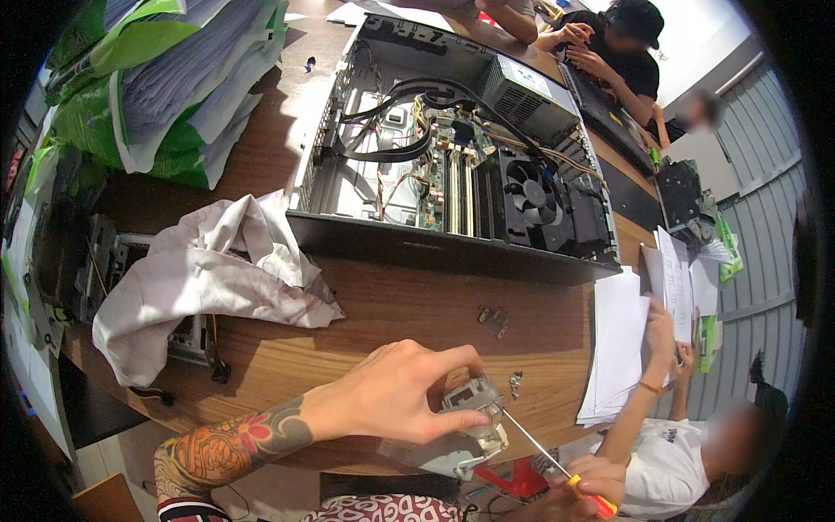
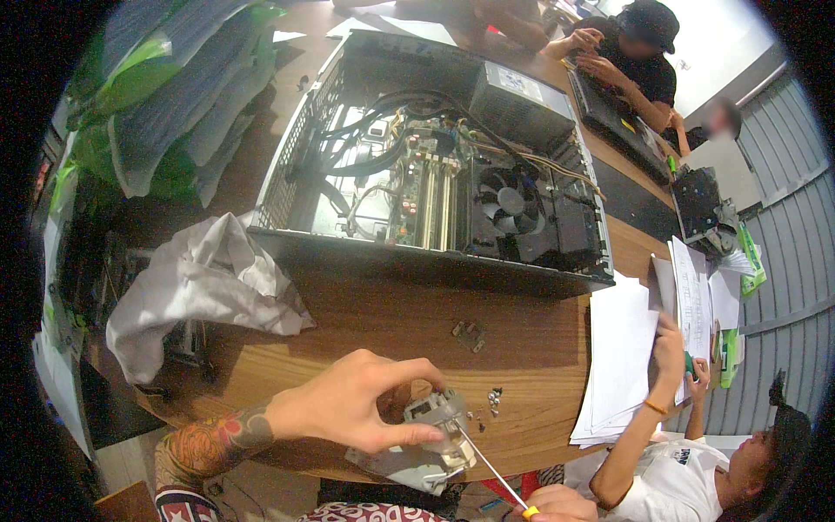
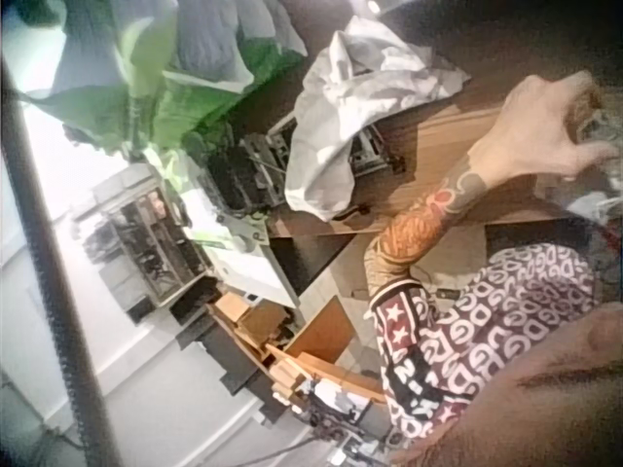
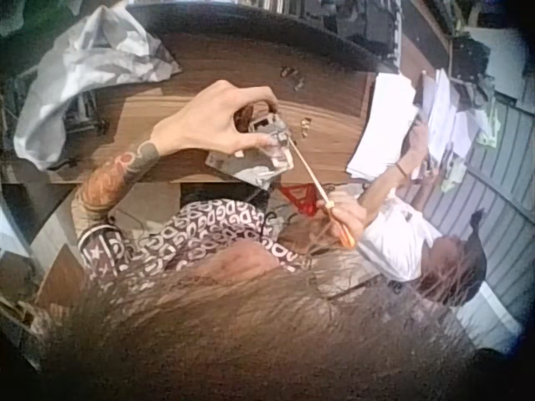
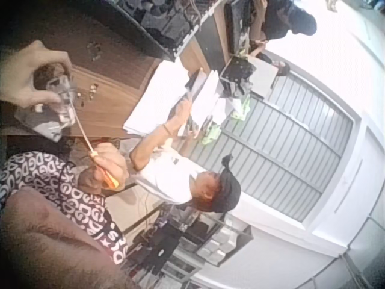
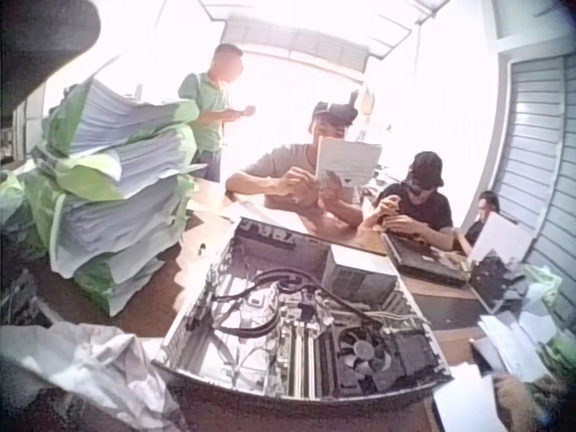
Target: The person disassembles a projector lamp unit by separating its metal casing from the bulb and loosening components with a screwdriver.
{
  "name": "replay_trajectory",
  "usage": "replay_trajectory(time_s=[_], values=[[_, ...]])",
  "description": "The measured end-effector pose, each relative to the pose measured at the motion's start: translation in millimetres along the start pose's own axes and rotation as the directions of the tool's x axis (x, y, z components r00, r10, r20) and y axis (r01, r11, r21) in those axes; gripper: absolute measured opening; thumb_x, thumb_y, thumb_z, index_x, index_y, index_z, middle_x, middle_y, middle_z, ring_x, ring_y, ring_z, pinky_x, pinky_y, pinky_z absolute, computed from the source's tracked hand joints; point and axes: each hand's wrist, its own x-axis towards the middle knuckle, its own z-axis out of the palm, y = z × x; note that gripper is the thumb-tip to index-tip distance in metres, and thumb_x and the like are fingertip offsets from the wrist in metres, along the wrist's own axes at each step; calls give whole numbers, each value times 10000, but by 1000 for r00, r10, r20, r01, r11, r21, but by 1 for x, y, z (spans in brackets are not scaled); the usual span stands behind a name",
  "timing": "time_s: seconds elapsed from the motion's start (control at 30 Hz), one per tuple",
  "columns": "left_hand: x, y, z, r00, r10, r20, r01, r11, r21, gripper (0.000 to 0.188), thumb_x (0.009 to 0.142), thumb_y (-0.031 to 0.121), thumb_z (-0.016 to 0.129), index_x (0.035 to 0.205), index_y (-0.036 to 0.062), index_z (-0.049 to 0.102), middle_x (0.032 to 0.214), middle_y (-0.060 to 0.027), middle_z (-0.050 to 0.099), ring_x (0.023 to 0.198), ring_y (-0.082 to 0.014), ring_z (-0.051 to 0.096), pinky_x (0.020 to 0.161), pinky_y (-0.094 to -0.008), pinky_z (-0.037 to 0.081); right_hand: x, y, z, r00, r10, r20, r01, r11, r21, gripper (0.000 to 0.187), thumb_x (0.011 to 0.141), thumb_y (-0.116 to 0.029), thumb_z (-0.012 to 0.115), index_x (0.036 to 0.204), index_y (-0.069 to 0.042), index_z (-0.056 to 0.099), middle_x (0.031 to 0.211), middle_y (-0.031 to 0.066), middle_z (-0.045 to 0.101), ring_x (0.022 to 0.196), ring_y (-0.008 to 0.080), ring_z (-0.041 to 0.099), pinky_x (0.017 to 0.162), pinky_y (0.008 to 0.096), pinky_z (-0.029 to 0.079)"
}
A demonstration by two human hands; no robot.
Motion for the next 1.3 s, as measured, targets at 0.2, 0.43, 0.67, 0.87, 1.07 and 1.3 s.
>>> replay_trajectory(time_s=[0.2,0.43,0.67,0.87,1.07,1.3], values=[[2,-1,3,991,42,-130,-44,999,-14,405,831,360,745,1068,53,627,646,-156,622,547,-308,615,516,-380,449,-3,13,37,952,50,-301,-69,996,-55,313,977,-255,584,1063,45,574,801,182,637,606,285,636,571,379,542],[0,2,2,989,75,-129,-78,997,-20,407,834,336,732,1095,44,620,645,-153,616,537,-296,610,500,-374,444,1,6,61,793,76,-604,-157,984,-83,343,960,-287,617,929,49,551,791,137,551,567,254,593,498,318,500],[0,2,11,964,160,-212,-140,985,105,414,815,321,732,1103,47,615,646,-123,593,556,-283,605,508,-378,455,-6,11,61,789,58,-612,-132,988,-77,323,953,-268,625,919,47,559,794,141,559,563,250,581,499,322,502],[-2,4,19,956,188,-225,-141,967,212,408,812,314,720,1091,42,596,663,-114,583,574,-302,589,533,-390,459,-5,8,62,785,84,-614,-138,990,-40,326,955,-280,622,925,41,569,782,146,572,579,251,601,501,336,505],[-2,2,19,946,243,-214,-192,952,237,406,803,337,717,1051,41,592,664,-120,565,584,-312,567,554,-402,449,-10,12,59,791,85,-606,-97,995,12,335,954,-287,624,926,43,568,776,149,574,574,260,612,503,349,508],[-1,3,21,937,263,-230,-187,934,305,519,742,436,784,1034,46,603,661,-104,552,591,-307,546,583,-384,439,-7,11,59,802,96,-590,-94,995,33,301,954,-246,623,926,48,571,773,152,570,573,261,605,499,351,506]])
